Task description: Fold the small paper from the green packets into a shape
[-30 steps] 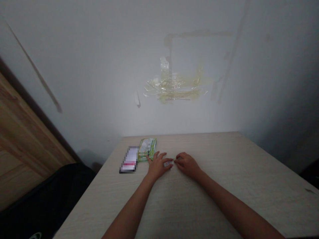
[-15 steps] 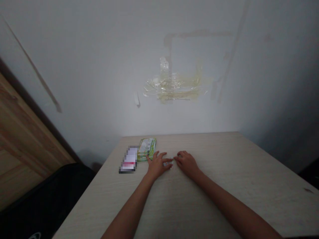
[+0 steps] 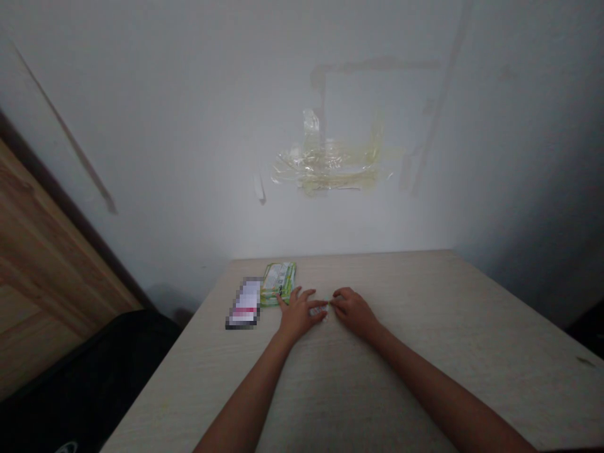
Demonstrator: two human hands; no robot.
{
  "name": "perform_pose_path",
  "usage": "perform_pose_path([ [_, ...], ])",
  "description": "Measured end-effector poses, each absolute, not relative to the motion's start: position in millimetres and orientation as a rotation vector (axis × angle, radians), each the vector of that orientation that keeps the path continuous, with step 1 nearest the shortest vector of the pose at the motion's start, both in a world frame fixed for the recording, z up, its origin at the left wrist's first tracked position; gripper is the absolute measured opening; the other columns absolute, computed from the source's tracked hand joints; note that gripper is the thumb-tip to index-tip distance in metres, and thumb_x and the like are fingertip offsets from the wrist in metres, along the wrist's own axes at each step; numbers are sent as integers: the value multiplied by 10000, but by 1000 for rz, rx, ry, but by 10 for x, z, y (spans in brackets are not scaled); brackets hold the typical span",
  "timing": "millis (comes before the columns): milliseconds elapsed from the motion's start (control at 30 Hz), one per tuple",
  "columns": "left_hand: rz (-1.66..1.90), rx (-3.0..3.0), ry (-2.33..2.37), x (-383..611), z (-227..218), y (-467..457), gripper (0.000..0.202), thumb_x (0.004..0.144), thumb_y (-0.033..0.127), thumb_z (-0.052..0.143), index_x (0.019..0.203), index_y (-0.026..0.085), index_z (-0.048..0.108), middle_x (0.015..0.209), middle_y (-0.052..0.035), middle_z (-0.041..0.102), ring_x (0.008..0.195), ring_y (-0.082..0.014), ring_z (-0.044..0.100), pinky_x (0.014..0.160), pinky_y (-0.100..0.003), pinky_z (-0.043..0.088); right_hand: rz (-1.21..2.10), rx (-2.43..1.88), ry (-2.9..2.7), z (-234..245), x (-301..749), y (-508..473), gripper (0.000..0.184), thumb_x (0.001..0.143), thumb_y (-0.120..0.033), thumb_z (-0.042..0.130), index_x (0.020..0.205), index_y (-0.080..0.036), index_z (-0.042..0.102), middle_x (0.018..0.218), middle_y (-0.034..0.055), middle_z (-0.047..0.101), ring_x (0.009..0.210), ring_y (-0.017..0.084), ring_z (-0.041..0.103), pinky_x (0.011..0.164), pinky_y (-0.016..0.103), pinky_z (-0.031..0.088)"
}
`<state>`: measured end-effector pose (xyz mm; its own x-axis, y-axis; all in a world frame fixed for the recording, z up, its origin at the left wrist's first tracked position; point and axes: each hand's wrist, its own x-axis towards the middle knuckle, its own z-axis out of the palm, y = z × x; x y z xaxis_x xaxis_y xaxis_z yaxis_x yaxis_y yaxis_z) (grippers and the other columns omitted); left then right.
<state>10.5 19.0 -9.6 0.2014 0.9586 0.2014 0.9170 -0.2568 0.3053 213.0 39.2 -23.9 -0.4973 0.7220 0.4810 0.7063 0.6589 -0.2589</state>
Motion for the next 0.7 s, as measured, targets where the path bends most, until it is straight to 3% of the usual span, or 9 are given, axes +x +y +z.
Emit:
perform_pose_path([
  [200, 512, 2319, 1848, 113, -91, 195, 305, 785, 578, 616, 1089, 559, 634, 1410, 79, 500, 1394, -367, 232, 1028, -751, -98, 18, -969, -2384, -213, 2120, 383, 216, 930, -192, 513, 962, -183, 726, 948, 80, 661, 969, 191, 569, 890, 328, 458],
  [700, 520, 2331, 1883, 118, -87, 183, 307, 788, 596, 598, 1091, 565, 630, 1400, 83, 510, 1387, -366, 248, 1035, -756, -70, 34, -821, -2456, -173, 2137, 323, 185, 886, -149, 540, 909, -187, 719, 958, 71, 676, 986, 198, 565, 881, 331, 475],
])
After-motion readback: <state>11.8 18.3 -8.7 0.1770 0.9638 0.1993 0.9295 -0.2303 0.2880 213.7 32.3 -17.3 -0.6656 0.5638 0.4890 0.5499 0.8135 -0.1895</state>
